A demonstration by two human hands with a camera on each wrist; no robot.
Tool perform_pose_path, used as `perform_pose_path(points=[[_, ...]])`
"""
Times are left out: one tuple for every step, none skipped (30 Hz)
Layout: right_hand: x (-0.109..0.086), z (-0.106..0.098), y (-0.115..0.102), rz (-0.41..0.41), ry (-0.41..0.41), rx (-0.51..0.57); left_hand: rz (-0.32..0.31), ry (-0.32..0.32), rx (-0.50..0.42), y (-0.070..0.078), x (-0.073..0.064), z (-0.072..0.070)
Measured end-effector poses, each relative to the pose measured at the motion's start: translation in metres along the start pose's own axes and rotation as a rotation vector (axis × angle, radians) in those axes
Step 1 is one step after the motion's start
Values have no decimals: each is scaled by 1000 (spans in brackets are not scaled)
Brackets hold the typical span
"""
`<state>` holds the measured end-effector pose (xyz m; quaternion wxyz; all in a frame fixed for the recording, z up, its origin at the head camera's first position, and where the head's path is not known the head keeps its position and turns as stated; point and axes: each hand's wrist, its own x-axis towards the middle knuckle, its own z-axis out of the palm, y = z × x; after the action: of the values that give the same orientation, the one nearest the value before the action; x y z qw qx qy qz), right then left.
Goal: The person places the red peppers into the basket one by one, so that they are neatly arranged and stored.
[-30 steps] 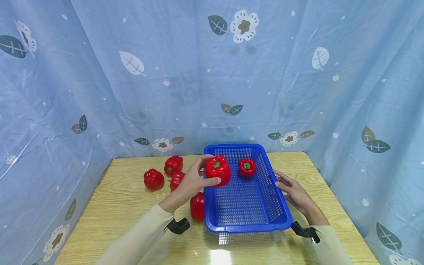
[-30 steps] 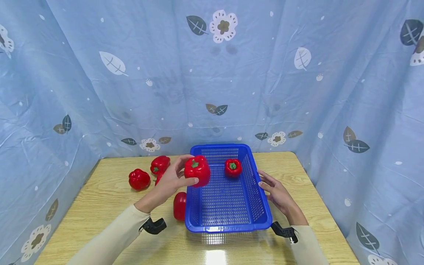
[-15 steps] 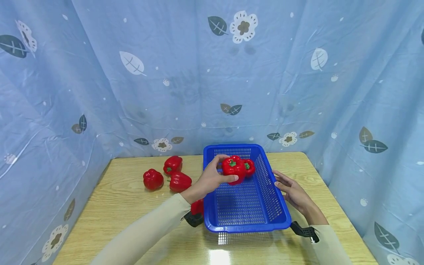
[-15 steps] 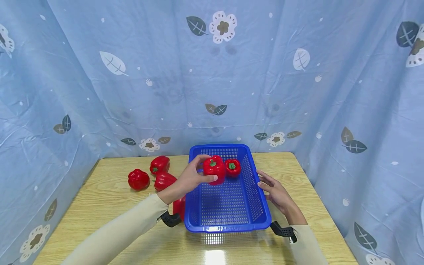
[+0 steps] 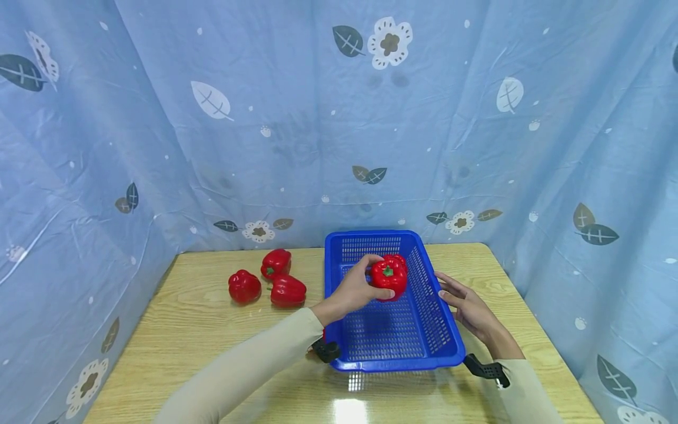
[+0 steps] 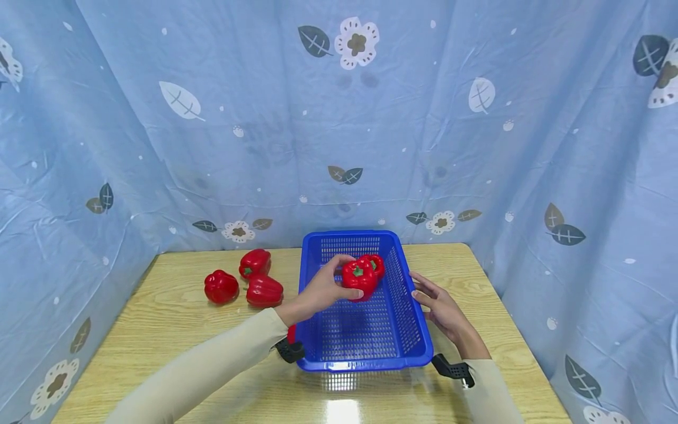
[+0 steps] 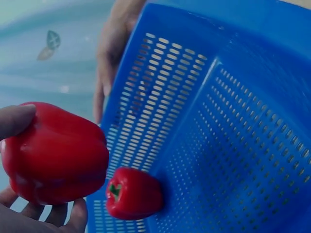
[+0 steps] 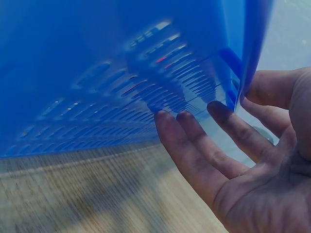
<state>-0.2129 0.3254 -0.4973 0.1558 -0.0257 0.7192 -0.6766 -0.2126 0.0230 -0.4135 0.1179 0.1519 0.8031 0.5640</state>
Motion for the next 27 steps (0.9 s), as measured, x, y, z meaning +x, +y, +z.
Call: perform_pose_path(points=[[0, 0, 0, -1, 0, 0, -4, -3, 5, 0, 2, 2], [0, 0, 0, -1, 0, 3, -6, -4, 14, -1, 3, 3], [0, 0, 0, 0, 0, 5, -11, -4, 21, -1, 5, 5], [0, 0, -1, -1, -1, 8, -16, -2, 29, -1, 7, 7], [0, 0, -1, -1, -2, 10, -20, -2, 36, -1, 8, 8], [0, -1, -1, -1, -4, 10, -26, -3, 41, 0, 10, 10], [-1, -1, -1, -1, -5, 11, -29, 0, 52, 0, 12, 11], [-1, -1, -1, 0, -6, 12, -33, 5, 64, 1, 13, 13], [-1, -1, -1, 1, -7, 13, -38, 8, 74, 1, 15, 15], [-1, -1, -1, 1, -7, 14, -40, 11, 81, 1, 17, 16], [0, -1, -1, 3, -8, 15, -45, 12, 85, 1, 18, 17], [0, -1, -1, 5, -7, 16, -51, 14, 88, 1, 20, 19], [0, -1, -1, 7, -6, 16, -55, 16, 91, 0, 21, 20], [0, -1, -1, 8, -4, 15, -61, 15, 90, 0, 23, 21], [0, -1, -1, 9, -3, 14, -62, 13, 89, -1, 25, 22], [0, -1, 0, 11, -2, 11, -66, 11, 86, -2, 26, 23], [1, -1, 0, 12, -2, 9, -68, 11, 88, -3, 27, 24], [1, -1, 0, 12, 0, 7, -69, 10, 88, -4, 28, 25], [1, 0, -1, 13, 0, 4, -69, 10, 87, -5, 30, 26], [1, 0, -1, 14, 0, 3, -68, 12, 90, -6, 31, 27], [0, 0, -1, 15, 0, 1, -69, 15, 92, -7, 32, 28], [0, 0, -2, 15, 0, 0, -73, 17, 95, -8, 33, 29], [0, 0, -2, 16, -1, 0, -77, 17, 96, -10, 34, 30], [0, 0, -2, 16, -2, -2, -83, 16, 94, -11, 35, 30], [0, 0, -3, 16, -3, -2, -91, 16, 93, -12, 36, 31], [0, 0, -3, 16, -3, -3, -96, 16, 94, -14, 36, 32], [0, 0, -3, 16, -3, -3, -104, 15, 95, -15, 37, 33]])
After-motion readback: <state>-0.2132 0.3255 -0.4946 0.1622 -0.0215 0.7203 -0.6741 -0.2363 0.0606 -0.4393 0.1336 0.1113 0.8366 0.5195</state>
